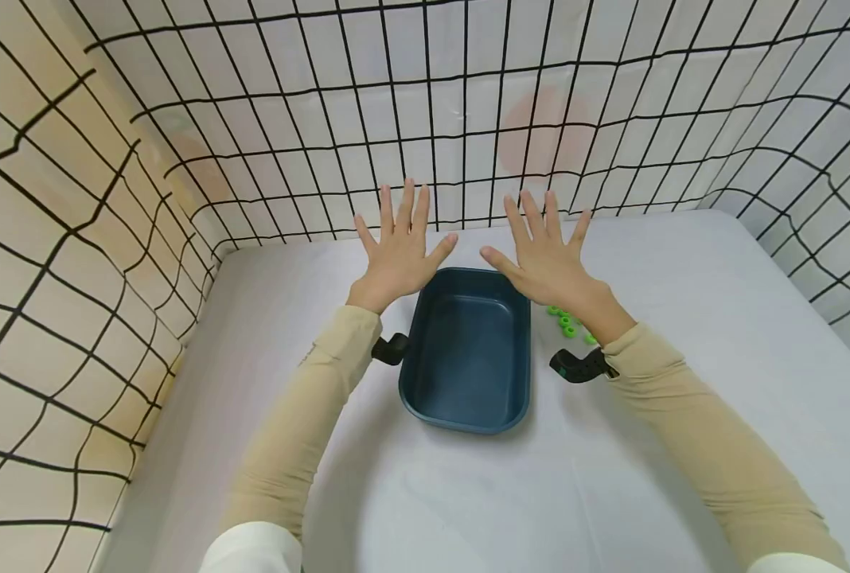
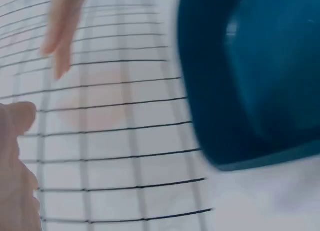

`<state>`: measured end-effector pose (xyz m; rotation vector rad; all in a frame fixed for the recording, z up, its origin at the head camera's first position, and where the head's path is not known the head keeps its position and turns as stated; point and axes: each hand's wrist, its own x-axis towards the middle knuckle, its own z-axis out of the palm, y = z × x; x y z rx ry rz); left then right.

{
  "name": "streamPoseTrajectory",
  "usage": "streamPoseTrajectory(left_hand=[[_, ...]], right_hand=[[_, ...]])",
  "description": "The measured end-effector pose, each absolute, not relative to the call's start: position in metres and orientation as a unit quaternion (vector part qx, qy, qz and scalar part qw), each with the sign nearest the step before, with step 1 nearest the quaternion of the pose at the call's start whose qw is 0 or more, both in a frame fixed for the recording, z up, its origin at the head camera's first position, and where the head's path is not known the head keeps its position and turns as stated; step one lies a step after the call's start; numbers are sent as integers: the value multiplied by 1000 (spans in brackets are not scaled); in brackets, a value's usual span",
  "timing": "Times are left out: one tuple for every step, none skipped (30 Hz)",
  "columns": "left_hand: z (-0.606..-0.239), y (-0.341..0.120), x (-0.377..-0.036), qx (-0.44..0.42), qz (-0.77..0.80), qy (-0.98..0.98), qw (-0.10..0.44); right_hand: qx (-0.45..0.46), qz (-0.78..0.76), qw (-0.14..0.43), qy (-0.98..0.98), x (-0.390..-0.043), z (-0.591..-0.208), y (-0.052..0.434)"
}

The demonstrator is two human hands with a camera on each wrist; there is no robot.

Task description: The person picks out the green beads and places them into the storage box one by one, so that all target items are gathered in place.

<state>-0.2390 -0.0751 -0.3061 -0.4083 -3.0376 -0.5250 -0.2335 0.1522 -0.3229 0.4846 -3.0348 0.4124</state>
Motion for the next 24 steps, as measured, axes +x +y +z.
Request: streamPoseTrajectory(left_hand=[[-301,-80,-237,-136,-192,-971,27],[-295,-87,-234,-144,-220,-964,40],[-289,-94,-231,-154,-251,-954,54],[-284,-102,-226,-166,-289,-941,66],[-279,-111,-220,-179,-330,-924,74],[-276,-121,-212,-192,-371,-905,78],[-276,-130,-204,-209,-412,-884,80],[-278,-139,-195,-222,-446,-864,80],[-282,-148,-185,-235,-478,-843,76],[-289,-156,-175,-244,-503,-826,70],[-298,-162,-164,-251,-521,-813,62],[-308,-168,-155,-255,-529,-808,55],[-319,-172,-146,-258,-528,-808,48],[-329,-175,-137,-255,-526,-811,38],[-341,-178,-130,-252,-523,-814,24],[-351,-180,-124,-247,-519,-818,10],[-362,-181,-119,-242,-516,-822,-7],[-372,-181,-115,-237,-515,-824,-24],[-381,-181,-113,-231,-515,-825,-42],[-390,-180,-111,-228,-518,-822,-59],[-398,-178,-111,-227,-521,-819,-75],[-406,-176,-111,-227,-524,-816,-90],[-414,-174,-111,-230,-522,-815,-100],[-420,-172,-112,-233,-519,-815,-110]], right_hand=[[157,146,27,-976,-233,-319,156],[159,158,34,-974,-232,-314,160],[160,173,41,-971,-230,-308,165],[161,189,49,-967,-228,-303,169],[161,208,59,-963,-226,-298,175],[162,227,69,-958,-223,-294,180],[163,247,79,-952,-220,-291,187],[163,267,88,-946,-217,-289,193],[164,292,97,-937,-213,-289,201],[164,320,108,-927,-208,-290,208],[165,349,118,-915,-204,-292,215],[165,377,127,-902,-200,-295,222],[163,404,132,-890,-196,-300,228],[161,431,138,-877,-192,-306,234],[159,455,144,-865,-189,-312,240],[153,474,147,-855,-187,-319,245],[148,487,148,-848,-185,-327,249],[141,499,147,-842,-183,-334,253],[134,507,145,-839,-181,-342,257],[126,513,142,-837,-180,-349,261],[117,513,137,-839,-179,-357,264],[107,512,128,-843,-179,-364,267],[100,508,119,-847,-179,-371,269],[93,502,110,-853,-179,-377,271]])
